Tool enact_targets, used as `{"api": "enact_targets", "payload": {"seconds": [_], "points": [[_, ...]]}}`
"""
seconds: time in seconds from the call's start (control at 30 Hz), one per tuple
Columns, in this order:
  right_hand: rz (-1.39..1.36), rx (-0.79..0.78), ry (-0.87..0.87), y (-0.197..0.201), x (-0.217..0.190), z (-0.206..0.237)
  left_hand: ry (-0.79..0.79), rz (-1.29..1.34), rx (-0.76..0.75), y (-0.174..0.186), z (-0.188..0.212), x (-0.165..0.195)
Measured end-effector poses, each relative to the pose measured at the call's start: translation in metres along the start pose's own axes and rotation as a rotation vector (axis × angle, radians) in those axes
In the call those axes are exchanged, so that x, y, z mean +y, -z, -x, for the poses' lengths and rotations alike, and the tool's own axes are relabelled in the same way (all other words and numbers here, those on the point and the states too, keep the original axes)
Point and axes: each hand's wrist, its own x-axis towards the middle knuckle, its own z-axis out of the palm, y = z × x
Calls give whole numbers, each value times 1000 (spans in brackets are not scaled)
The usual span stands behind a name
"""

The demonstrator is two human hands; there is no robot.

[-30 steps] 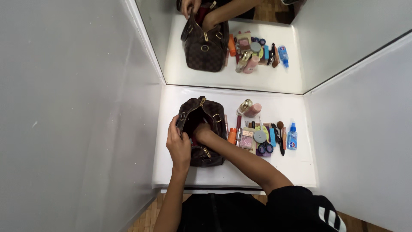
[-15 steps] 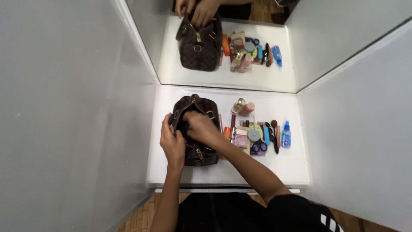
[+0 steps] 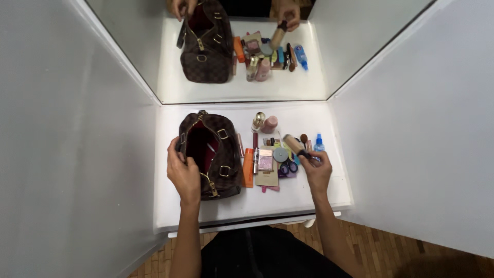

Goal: The person takes cosmetics, bottles, and small toiletry items out of a handbag on a vanity table, then carries them to a plastic drawer unit and places the items one by one into an open drawer, arranging them inside.

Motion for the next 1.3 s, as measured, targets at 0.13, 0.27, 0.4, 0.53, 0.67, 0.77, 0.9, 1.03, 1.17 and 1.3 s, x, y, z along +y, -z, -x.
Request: {"api": "enact_targets", "payload": {"seconds": [0.13,0.27,0.4,0.53,0.67,0.77,0.9,1.03,1.17,1.3], "points": [[96,162,56,17,40,-4,39,-45,-10,-6,2,2],[76,171,138,12,66,-6,40,-20,-4,-7,4,4],[411,189,236,5,72,0,9,-18,3,-3,5,4],[570,142,350,-5,42,3,62,-55,-23,2,6,3],[573,38,645,-46,-23,6,110,-113,-50,9,5,-3],[205,-350,436,-104,-70,25,135,-146,-81,13,2,-9],[251,-848,619,-209,-89,52,87,-142,-86,14,-2,-15],[1125,-918,537,-316,-52,44,96,-107,-79,16,-2,-17],[1419,-1050,291,-365,0,19,137,-118,-107,24,-11,-23],[1272,-1009,584,-373,22,8,99,-71,-84,26,-12,-27]]}}
